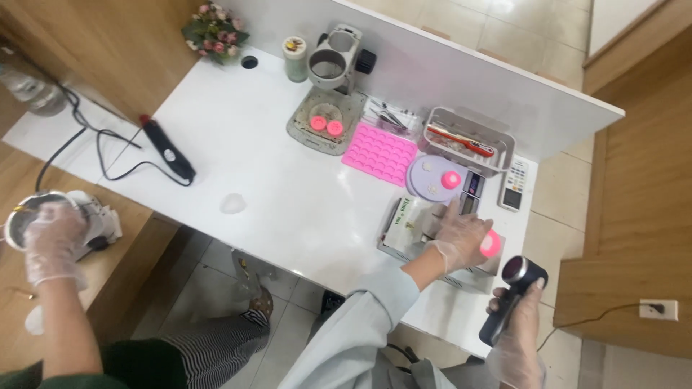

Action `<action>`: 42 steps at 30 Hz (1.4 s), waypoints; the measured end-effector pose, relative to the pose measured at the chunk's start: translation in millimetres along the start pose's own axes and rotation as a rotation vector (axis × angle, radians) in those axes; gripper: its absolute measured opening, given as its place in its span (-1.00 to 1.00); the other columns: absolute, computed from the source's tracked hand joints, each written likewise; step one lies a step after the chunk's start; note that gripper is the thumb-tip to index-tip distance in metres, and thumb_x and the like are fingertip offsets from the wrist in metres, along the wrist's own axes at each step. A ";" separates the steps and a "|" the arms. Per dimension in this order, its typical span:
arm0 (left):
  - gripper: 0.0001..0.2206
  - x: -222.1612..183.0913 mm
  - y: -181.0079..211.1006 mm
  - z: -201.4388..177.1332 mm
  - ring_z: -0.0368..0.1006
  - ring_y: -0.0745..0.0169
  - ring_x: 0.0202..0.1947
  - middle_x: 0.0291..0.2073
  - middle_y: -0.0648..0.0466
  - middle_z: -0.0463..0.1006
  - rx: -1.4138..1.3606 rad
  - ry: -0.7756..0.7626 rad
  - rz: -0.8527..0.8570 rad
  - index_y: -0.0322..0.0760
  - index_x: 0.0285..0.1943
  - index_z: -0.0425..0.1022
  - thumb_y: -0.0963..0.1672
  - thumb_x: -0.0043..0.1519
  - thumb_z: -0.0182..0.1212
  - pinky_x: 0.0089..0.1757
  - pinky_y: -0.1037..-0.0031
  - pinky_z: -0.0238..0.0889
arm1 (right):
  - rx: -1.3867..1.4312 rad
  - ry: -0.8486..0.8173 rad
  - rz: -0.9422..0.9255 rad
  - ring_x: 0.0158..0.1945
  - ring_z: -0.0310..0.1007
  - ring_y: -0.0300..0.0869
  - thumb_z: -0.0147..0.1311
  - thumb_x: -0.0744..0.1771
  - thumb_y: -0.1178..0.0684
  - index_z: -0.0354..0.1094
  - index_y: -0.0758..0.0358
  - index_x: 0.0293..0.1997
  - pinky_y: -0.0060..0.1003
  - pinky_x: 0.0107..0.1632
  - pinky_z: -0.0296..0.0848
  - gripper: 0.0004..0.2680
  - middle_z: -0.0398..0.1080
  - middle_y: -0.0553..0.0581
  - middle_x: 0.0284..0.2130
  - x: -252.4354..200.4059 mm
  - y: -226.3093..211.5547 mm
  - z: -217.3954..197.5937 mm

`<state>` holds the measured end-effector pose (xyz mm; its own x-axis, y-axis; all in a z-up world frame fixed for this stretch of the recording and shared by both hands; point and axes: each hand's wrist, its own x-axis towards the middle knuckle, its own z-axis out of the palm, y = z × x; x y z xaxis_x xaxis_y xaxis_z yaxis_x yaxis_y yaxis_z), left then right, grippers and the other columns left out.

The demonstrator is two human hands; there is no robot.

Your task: Using a handheld heating tool to smooth and finish the surface of a pink wax candle.

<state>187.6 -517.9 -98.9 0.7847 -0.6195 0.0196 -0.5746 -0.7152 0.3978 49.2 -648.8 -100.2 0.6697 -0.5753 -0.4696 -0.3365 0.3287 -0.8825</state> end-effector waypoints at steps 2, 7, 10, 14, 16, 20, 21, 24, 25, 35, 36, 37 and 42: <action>-0.33 -3.7 -2.5 -15.7 0.39 0.09 0.25 0.03 -0.04 0.59 -0.048 0.005 -0.014 -0.25 0.36 0.38 0.06 0.05 0.31 0.42 -0.15 -0.41 | -0.002 -0.083 -0.072 -0.52 0.22 -0.30 -0.36 0.46 -0.44 0.25 0.09 -0.01 -0.37 -0.40 0.28 -0.58 0.28 0.01 -0.49 -2.5 -3.5 7.9; -0.23 -3.9 -7.1 21.4 0.30 0.06 0.29 0.12 -0.04 0.52 -0.074 0.113 -0.014 -0.28 0.37 0.33 0.13 0.01 0.36 0.39 -0.15 -0.50 | 0.000 -0.041 -0.027 -0.60 0.21 -0.25 -0.32 0.42 -0.43 0.26 0.13 -0.11 -0.34 -0.48 0.27 -0.58 0.31 0.04 -0.55 29.3 6.3 -10.7; -0.18 -2.3 -5.4 23.8 0.21 0.08 0.34 0.23 0.01 0.43 -0.005 0.107 -0.015 -0.27 0.43 0.24 0.13 0.01 0.33 0.36 -0.15 -0.52 | -0.032 -0.069 -0.003 -0.62 0.20 -0.25 -0.30 0.41 -0.40 0.27 0.14 -0.16 -0.34 -0.50 0.25 -0.60 0.32 0.05 -0.57 36.4 -5.5 -11.2; -0.22 -22.1 0.9 25.9 0.10 0.07 0.42 0.38 -0.05 0.31 0.044 0.185 -0.038 -0.39 0.48 0.11 0.09 0.17 0.29 0.38 -0.16 -0.44 | -0.087 -0.102 0.014 -0.58 0.20 -0.29 -0.28 0.44 -0.37 0.27 0.16 -0.17 -0.39 -0.47 0.26 -0.62 0.31 0.03 -0.56 6.8 -40.2 12.8; -0.22 -37.8 6.9 28.7 0.07 0.04 0.45 0.41 -0.08 0.27 0.098 0.200 0.004 -0.38 0.52 0.11 0.07 0.19 0.29 0.39 -0.14 -0.41 | -0.086 -0.119 0.015 -0.59 0.19 -0.28 -0.29 0.43 -0.35 0.28 0.17 -0.18 -0.39 -0.47 0.26 -0.62 0.30 0.03 -0.57 10.6 -38.7 17.7; -0.16 -66.7 18.2 12.8 -0.08 -0.10 0.50 0.47 -0.21 0.10 0.143 0.222 0.134 -0.15 0.58 0.04 0.06 0.10 0.32 0.33 -0.17 -0.35 | -0.130 -0.277 -0.081 -0.59 0.18 -0.29 -0.32 0.43 -0.32 0.31 0.19 -0.18 -0.39 -0.48 0.27 -0.62 0.28 -0.01 -0.56 12.1 -41.0 30.7; -0.16 -69.9 19.8 10.9 -0.08 -0.10 0.50 0.47 -0.21 0.10 0.141 0.214 0.133 -0.15 0.58 0.04 0.06 0.10 0.32 0.33 -0.17 -0.35 | -0.130 -0.274 -0.073 -0.59 0.18 -0.29 -0.32 0.43 -0.32 0.31 0.19 -0.18 -0.39 -0.48 0.27 -0.62 0.28 -0.01 -0.56 14.2 -39.6 31.4; -0.14 -74.2 21.5 9.2 -0.21 -0.14 0.55 0.52 -0.24 -0.02 0.295 0.064 0.107 -0.03 0.61 -0.07 0.12 0.14 0.27 0.37 -0.16 -0.39 | -0.178 -0.275 -0.094 -0.59 0.20 -0.29 -0.34 0.44 -0.33 0.26 0.20 -0.20 -0.40 -0.48 0.28 -0.61 0.29 0.00 -0.55 20.1 -36.8 34.9; -0.13 -73.6 21.9 11.6 -0.26 -0.14 0.55 0.53 -0.25 -0.07 0.328 -0.001 0.080 0.00 0.62 -0.14 0.14 0.15 0.23 0.35 -0.18 -0.42 | -0.187 -0.278 -0.085 -0.59 0.19 -0.29 -0.33 0.44 -0.33 0.28 0.20 -0.19 -0.40 -0.49 0.27 -0.61 0.29 0.00 -0.55 20.5 -36.8 35.5; -0.12 -72.1 25.0 20.0 -0.44 -0.19 0.56 0.57 -0.26 -0.29 0.488 -0.183 0.029 0.08 0.65 -0.32 0.17 0.22 0.12 0.33 -0.21 -0.52 | -0.297 -0.155 -0.126 -0.64 0.17 -0.31 -0.22 0.41 -0.35 0.28 0.19 -0.10 -0.39 -0.58 0.21 -0.62 0.28 0.00 -0.56 32.2 -22.1 41.3; -0.12 -70.9 23.7 20.2 -0.44 -0.19 0.56 0.57 -0.26 -0.29 0.488 -0.182 0.024 0.08 0.65 -0.32 0.17 0.22 0.12 0.33 -0.21 -0.52 | -0.299 -0.160 -0.126 -0.64 0.17 -0.31 -0.22 0.41 -0.35 0.28 0.19 -0.10 -0.39 -0.58 0.21 -0.62 0.28 0.00 -0.56 36.4 -20.0 41.0; -0.13 -70.9 24.0 21.0 -0.44 -0.17 0.56 0.58 -0.25 -0.29 0.468 -0.189 0.024 0.07 0.65 -0.32 0.15 0.22 0.13 0.33 -0.21 -0.52 | -0.325 -0.156 -0.142 -0.64 0.18 -0.31 -0.23 0.41 -0.35 0.28 0.21 -0.10 -0.39 -0.59 0.22 -0.62 0.30 0.01 -0.56 39.5 -17.7 38.9; -0.22 -67.9 23.7 39.5 -0.40 -0.21 0.55 0.57 -0.27 -0.28 0.497 -0.113 -0.002 0.05 0.65 -0.32 0.02 0.29 0.08 0.31 -0.25 -0.52 | -0.330 -0.189 -0.202 -0.65 0.17 -0.31 -0.21 0.40 -0.34 0.29 0.18 -0.06 -0.40 -0.60 0.20 -0.63 0.32 0.00 -0.55 52.7 -5.8 30.7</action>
